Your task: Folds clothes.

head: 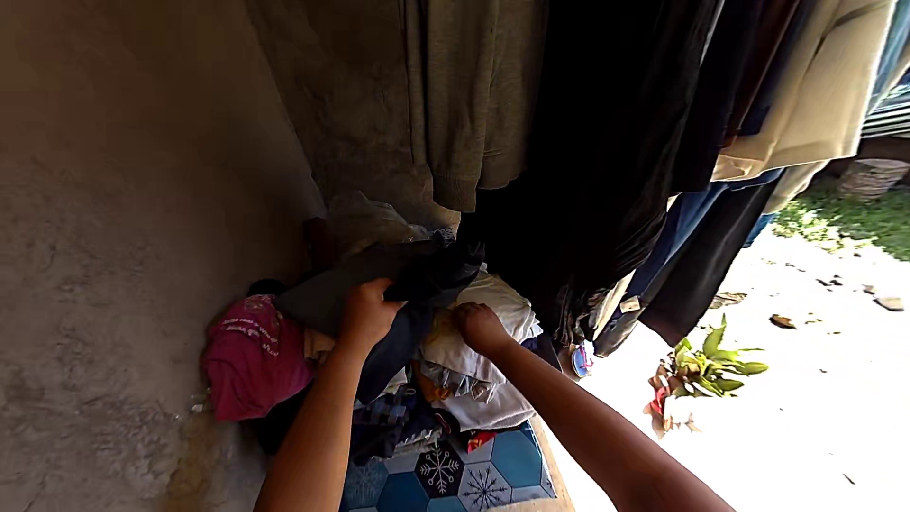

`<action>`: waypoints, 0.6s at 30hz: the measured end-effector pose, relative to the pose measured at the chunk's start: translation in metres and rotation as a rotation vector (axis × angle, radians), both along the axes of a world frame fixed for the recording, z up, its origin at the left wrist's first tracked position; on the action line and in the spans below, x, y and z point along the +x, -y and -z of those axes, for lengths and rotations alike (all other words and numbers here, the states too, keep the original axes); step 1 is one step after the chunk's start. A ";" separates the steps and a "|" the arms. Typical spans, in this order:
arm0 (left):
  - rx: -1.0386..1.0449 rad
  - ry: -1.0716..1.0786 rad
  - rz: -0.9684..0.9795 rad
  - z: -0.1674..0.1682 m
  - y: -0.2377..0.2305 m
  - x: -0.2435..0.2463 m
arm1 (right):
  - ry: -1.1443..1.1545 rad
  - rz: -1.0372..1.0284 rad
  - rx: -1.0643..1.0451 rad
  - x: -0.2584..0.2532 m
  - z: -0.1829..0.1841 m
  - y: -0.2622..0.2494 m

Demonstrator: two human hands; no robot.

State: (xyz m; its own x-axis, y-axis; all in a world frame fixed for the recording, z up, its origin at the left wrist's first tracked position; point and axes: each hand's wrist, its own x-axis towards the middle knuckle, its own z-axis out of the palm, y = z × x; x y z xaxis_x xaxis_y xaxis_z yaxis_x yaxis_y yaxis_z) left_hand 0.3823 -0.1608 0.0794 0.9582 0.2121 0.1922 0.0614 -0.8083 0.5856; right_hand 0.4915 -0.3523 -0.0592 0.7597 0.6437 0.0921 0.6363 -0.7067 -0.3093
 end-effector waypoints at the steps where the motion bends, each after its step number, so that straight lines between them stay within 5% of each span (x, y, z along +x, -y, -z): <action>1: -0.006 -0.002 -0.006 0.001 -0.001 0.001 | -0.004 -0.018 0.016 0.004 0.000 0.004; 6: -0.017 0.020 0.008 0.004 0.000 0.005 | -0.007 -0.164 -0.040 -0.001 0.006 0.001; 12: -0.033 0.041 -0.002 0.003 -0.005 0.004 | -0.023 0.011 0.093 0.011 -0.001 0.005; 18: -0.044 0.076 -0.012 0.003 -0.007 0.005 | 0.007 0.319 0.730 0.017 -0.025 0.079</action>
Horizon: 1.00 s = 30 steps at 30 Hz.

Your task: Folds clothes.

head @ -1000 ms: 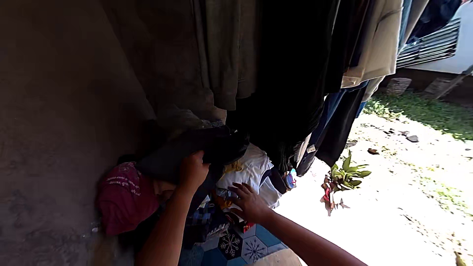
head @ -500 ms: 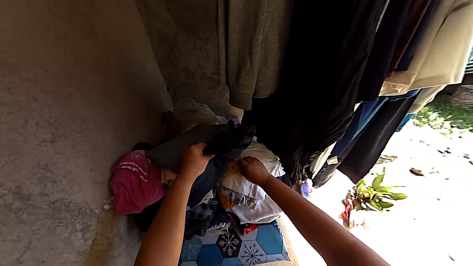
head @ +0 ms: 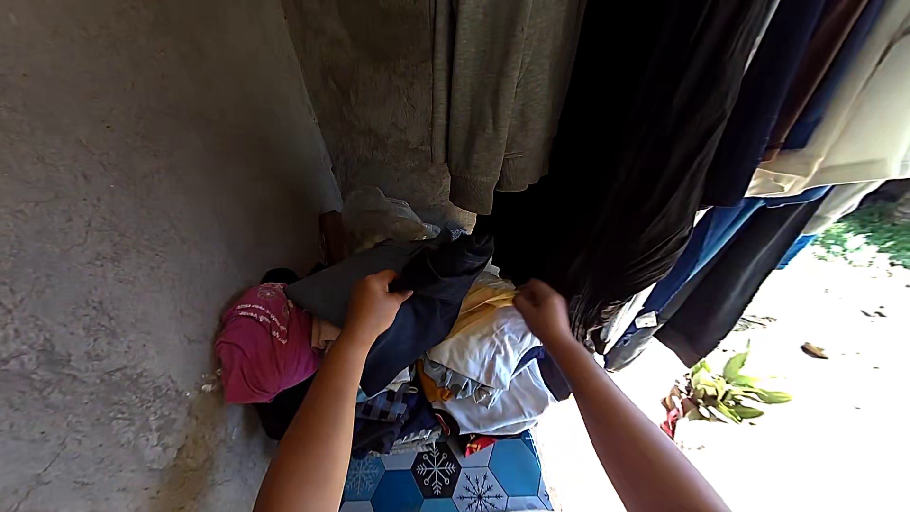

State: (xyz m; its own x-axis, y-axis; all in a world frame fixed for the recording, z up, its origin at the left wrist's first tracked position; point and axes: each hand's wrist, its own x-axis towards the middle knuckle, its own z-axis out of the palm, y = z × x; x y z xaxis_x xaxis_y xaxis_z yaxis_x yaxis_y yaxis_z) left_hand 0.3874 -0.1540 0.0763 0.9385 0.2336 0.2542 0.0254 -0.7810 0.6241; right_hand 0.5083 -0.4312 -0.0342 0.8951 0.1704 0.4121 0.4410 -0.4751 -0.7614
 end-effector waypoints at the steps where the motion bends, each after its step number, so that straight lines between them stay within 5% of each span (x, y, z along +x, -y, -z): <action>1: -0.001 -0.004 -0.002 0.000 0.001 0.000 | 0.041 0.089 0.124 0.000 -0.004 0.017; 7: 0.065 0.068 -0.077 -0.003 0.006 0.001 | 0.393 0.366 0.731 0.004 -0.015 0.106; 12: 0.133 0.142 -0.176 -0.007 0.011 0.007 | 0.632 0.376 0.832 -0.018 -0.015 0.141; 16: 0.241 0.198 -0.184 0.007 0.031 0.012 | 0.849 0.404 0.863 -0.059 -0.053 0.179; 18: 0.316 0.140 -0.154 0.022 0.047 0.012 | 0.657 0.350 0.716 -0.067 -0.053 0.171; 20: 0.411 0.156 -0.115 0.046 0.063 0.012 | 0.216 0.263 0.442 -0.070 -0.033 0.142; 24: 0.527 0.197 0.004 0.088 0.082 0.007 | -0.527 -0.058 0.011 -0.044 0.049 0.072; 27: 0.621 0.226 0.016 0.102 0.093 0.003 | -0.651 -0.118 -0.087 -0.040 0.082 0.035; 30: 0.669 0.211 -0.010 0.104 0.111 -0.005 | -0.638 -0.125 -0.075 -0.043 0.071 0.019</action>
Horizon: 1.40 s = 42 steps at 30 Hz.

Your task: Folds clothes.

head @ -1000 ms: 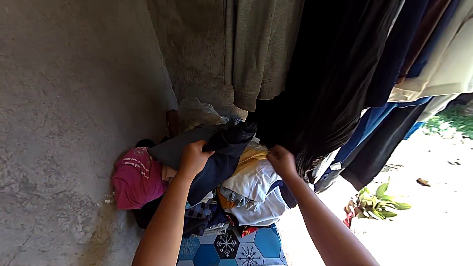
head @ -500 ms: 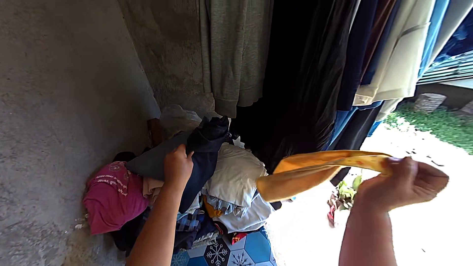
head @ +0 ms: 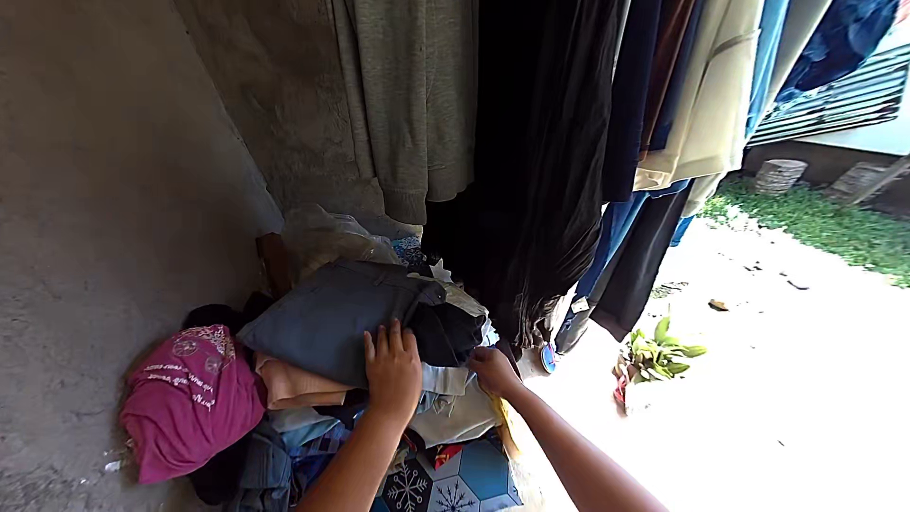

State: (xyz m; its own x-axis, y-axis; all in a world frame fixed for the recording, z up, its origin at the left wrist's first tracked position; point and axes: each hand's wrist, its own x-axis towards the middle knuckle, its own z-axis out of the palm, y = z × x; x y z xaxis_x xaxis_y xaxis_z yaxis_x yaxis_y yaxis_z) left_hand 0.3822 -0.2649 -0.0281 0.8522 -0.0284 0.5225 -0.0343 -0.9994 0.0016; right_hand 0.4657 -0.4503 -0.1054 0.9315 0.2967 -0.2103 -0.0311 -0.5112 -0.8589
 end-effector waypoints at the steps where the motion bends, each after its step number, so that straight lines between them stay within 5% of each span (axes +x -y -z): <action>1: 0.040 0.041 0.033 0.006 0.007 -0.002 | 0.002 0.009 0.037 -0.003 -0.012 -0.002; 6: 0.098 0.025 0.061 0.031 0.030 0.013 | -0.012 -0.042 0.572 -0.004 -0.057 -0.013; 9: 0.074 0.108 0.026 0.016 0.016 0.039 | -0.032 -0.141 0.666 0.006 -0.060 -0.011; 11: 0.053 0.152 0.006 0.006 0.004 0.050 | -0.017 -0.184 0.599 0.009 -0.057 -0.001; 16: -0.162 0.034 -0.130 -0.032 -0.010 0.053 | 0.143 -0.060 -0.157 0.016 -0.033 0.027; 23: -0.209 -0.027 -0.180 -0.036 -0.010 0.060 | 0.245 -0.138 -0.455 0.013 -0.031 0.003; 27: -0.019 0.158 -0.079 -0.008 -0.008 0.061 | 0.393 -0.178 -0.432 0.032 -0.049 -0.006; 32: 0.137 0.217 0.133 0.040 0.003 0.051 | 0.419 -0.133 0.047 0.038 -0.076 -0.017; 37: 0.066 0.132 0.015 0.025 0.001 0.062 | 0.300 -0.115 0.312 0.025 -0.050 0.004; 42: -0.265 -0.120 -0.187 -0.038 -0.004 0.072 | 0.371 -0.255 -0.211 0.014 -0.023 0.015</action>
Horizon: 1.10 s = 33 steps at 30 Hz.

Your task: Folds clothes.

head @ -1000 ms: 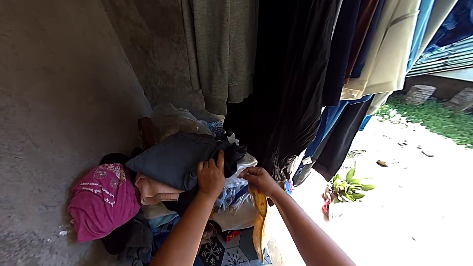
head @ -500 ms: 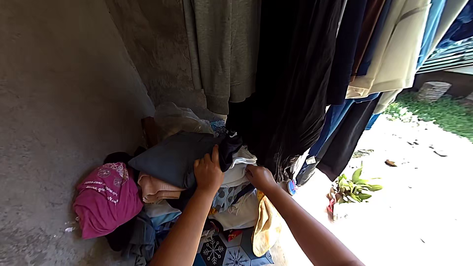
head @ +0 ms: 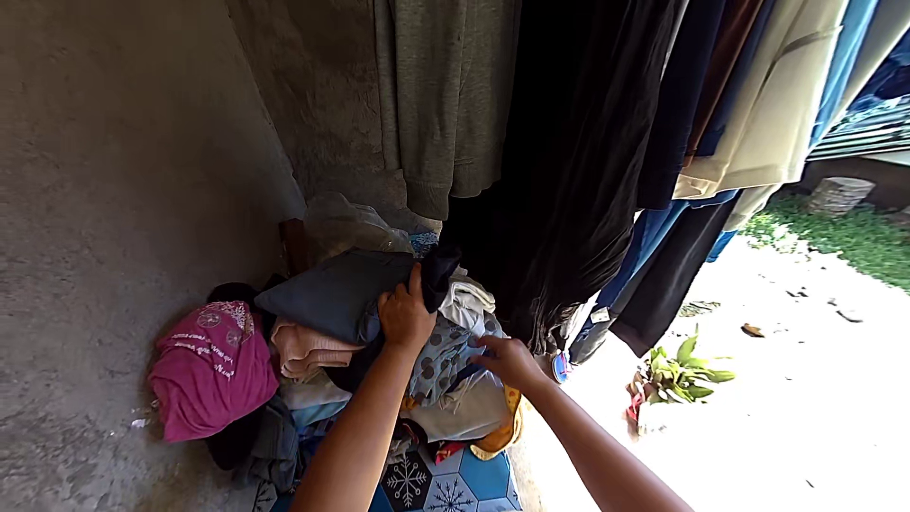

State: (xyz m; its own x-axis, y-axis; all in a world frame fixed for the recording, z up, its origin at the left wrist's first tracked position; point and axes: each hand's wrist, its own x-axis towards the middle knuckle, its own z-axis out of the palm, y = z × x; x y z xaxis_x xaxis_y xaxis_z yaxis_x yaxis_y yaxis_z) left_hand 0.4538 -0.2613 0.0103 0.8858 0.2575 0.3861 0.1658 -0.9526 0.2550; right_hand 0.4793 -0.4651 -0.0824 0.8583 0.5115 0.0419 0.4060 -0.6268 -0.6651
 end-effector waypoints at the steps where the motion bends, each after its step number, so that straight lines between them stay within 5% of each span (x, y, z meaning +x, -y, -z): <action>1: -0.044 -0.015 -0.025 -0.009 -0.002 0.002 | 0.019 -0.075 -0.120 -0.002 0.001 -0.008; 4: -0.109 -0.043 -0.071 -0.025 -0.009 0.006 | 0.125 -0.243 -0.334 -0.002 0.004 -0.041; 8: -0.144 -0.051 -0.082 -0.029 -0.015 0.008 | 0.190 -0.236 -0.295 0.005 0.011 -0.062; 15: -0.263 0.008 -0.074 -0.037 -0.028 0.005 | 0.322 0.107 0.590 0.003 0.012 -0.012; 21: -0.278 0.045 -0.094 -0.043 -0.035 0.008 | 0.418 0.213 1.189 -0.010 -0.062 0.050; 24: -0.269 0.025 -0.103 -0.041 -0.034 0.009 | 0.347 0.336 1.015 -0.006 -0.113 0.135; 27: -0.275 0.029 -0.107 -0.039 -0.033 0.010 | 0.199 0.591 0.735 -0.006 -0.145 0.153; 28: -0.270 0.030 -0.106 -0.039 -0.033 0.010 | 0.249 0.623 0.812 -0.008 -0.129 0.139; 30: -0.275 0.030 -0.103 -0.040 -0.034 0.009 | 0.466 0.353 0.880 -0.007 -0.076 0.095; 33: -0.304 0.016 -0.111 -0.043 -0.033 0.008 | 0.214 0.131 0.376 -0.026 -0.049 0.013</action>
State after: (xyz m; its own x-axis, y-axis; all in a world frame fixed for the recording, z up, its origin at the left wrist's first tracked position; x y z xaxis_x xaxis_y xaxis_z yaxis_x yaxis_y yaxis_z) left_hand 0.4623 -0.2285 0.0538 0.8401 0.4580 0.2907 0.2582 -0.8089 0.5282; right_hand 0.4532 -0.4786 -0.0329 0.8663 0.3148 0.3879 0.4930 -0.4132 -0.7657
